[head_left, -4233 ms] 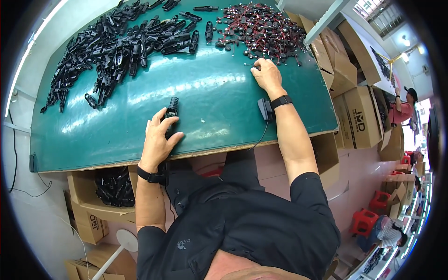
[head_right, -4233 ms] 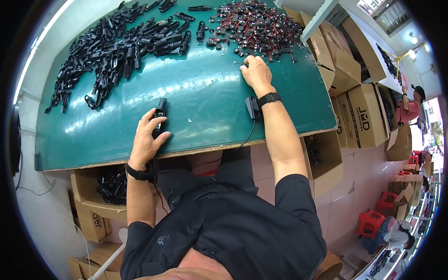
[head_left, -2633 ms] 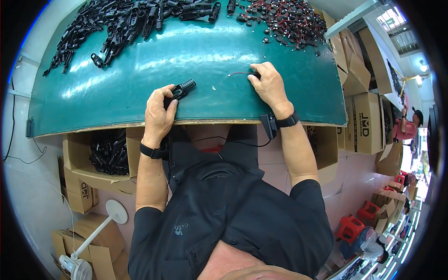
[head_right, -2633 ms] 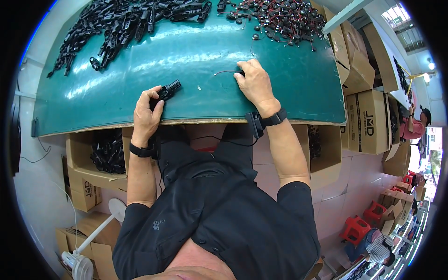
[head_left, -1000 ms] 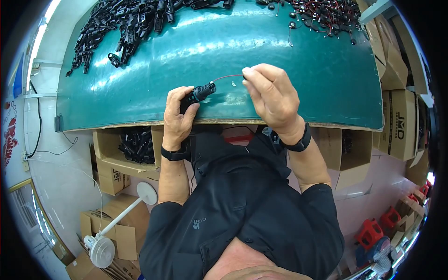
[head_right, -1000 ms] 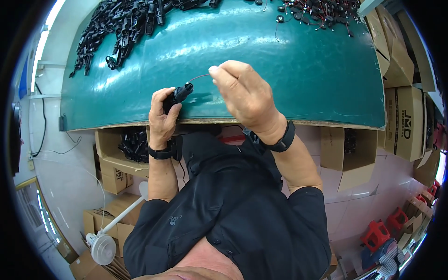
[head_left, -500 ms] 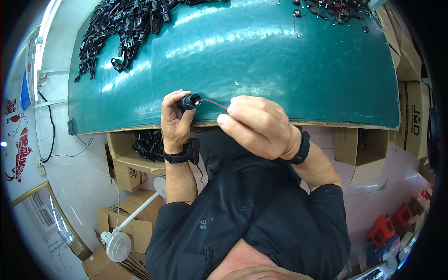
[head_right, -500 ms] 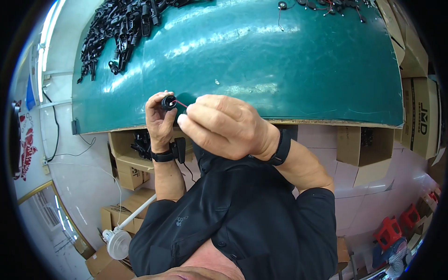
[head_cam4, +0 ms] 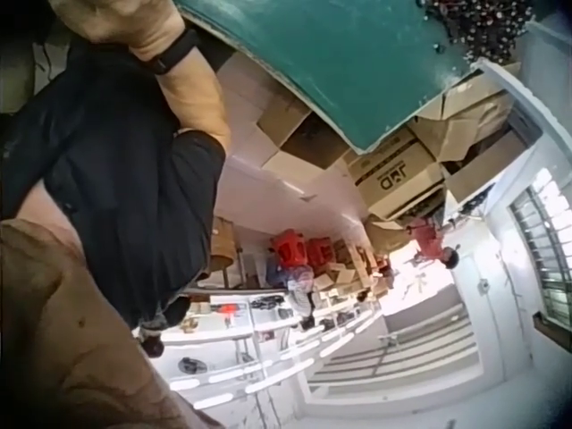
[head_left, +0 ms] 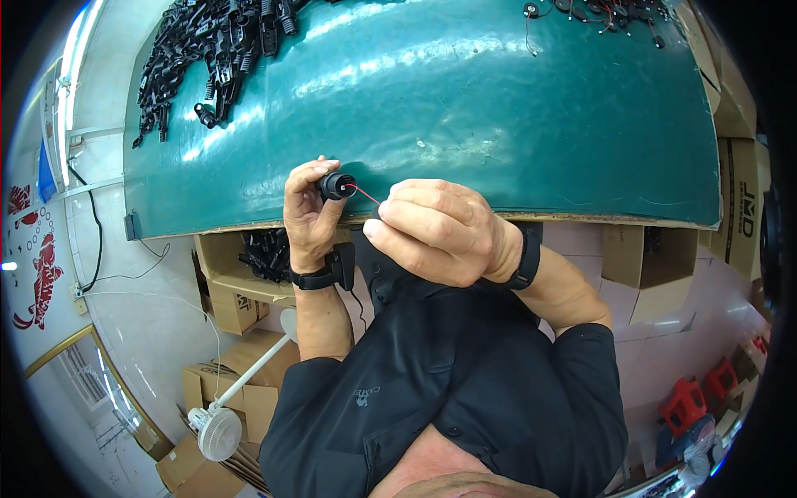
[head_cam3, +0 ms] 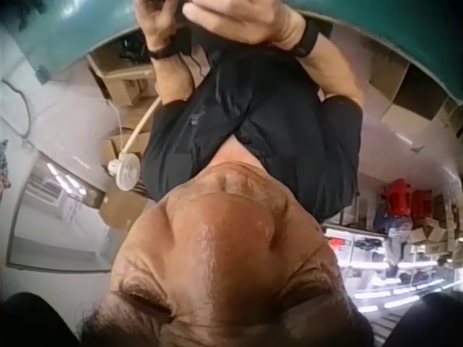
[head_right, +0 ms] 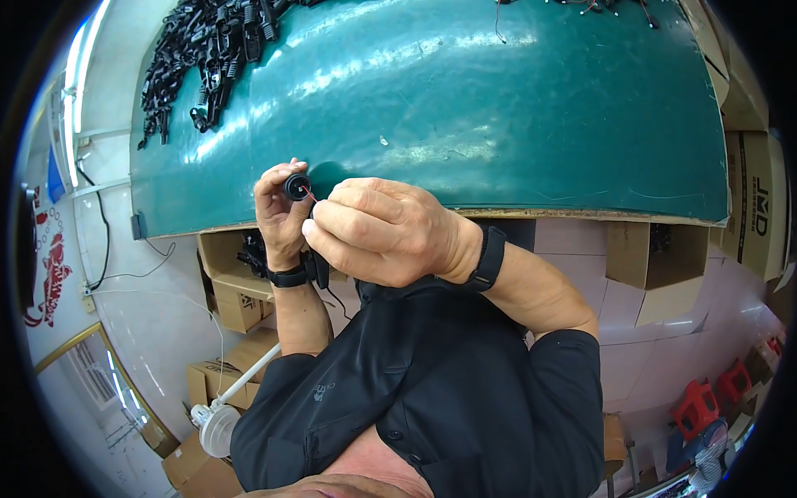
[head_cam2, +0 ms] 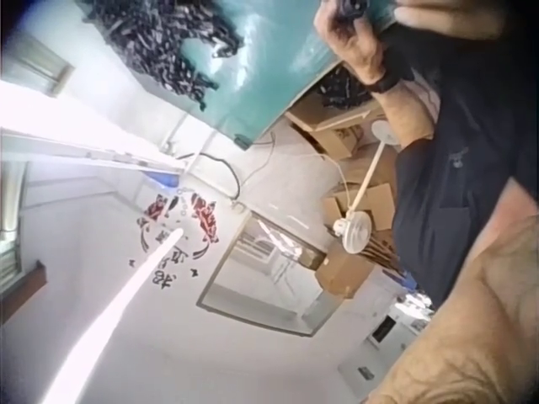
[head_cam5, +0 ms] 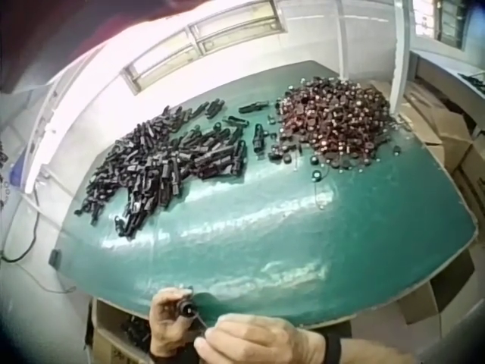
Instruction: The person picks up a black plastic housing and a small speaker with wires, inserts the speaker into the housing, and presses the parts together by hand. They then place the assembled unit on the table and repeat the process.
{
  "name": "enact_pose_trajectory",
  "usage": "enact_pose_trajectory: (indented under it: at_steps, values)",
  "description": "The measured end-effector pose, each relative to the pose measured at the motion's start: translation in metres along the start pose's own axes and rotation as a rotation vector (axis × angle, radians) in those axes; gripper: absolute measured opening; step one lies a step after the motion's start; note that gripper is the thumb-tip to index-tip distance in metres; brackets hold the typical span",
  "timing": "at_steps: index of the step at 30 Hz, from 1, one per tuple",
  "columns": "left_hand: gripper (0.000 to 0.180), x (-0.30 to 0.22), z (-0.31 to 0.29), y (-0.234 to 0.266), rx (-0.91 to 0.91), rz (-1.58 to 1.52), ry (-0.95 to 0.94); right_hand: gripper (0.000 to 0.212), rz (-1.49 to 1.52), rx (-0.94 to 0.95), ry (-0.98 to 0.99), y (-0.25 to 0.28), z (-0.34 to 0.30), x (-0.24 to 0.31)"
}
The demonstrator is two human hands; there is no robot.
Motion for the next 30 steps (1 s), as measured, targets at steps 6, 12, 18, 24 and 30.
enact_pose_trajectory:
  at_steps: [6, 12, 18, 24, 30]
  values:
    - [0.047, 0.0, 0.0, -0.001, 0.011, -0.005, -0.013, 0.032, 0.009, -0.007, -0.018, -0.005, -0.001, -0.003]
    - [0.048, 0.001, 0.0, -0.001, 0.019, 0.002, -0.009, 0.032, 0.005, 0.005, -0.022, -0.012, -0.004, -0.006]
    - [0.048, -0.004, 0.002, -0.004, 0.033, 0.062, 0.001, 0.033, 0.075, 0.033, -0.125, -0.014, -0.004, -0.014]
    - [0.049, -0.002, 0.001, -0.005, 0.01, 0.047, 0.029, 0.036, 0.143, 0.024, -0.328, -0.017, -0.007, -0.028]
    - [0.051, -0.003, 0.0, -0.006, 0.02, 0.083, 0.051, 0.035, 0.167, 0.032, -0.437, -0.021, -0.009, -0.038]
Point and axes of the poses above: each hand's wrist, its own z-axis towards the middle knuckle, its own y-axis out of the back of the hand, x = y × z, the point moved 8 cm from there along z, towards the middle knuckle, and after that the axes turned 2 degrees about x, right-handed, at the moved point
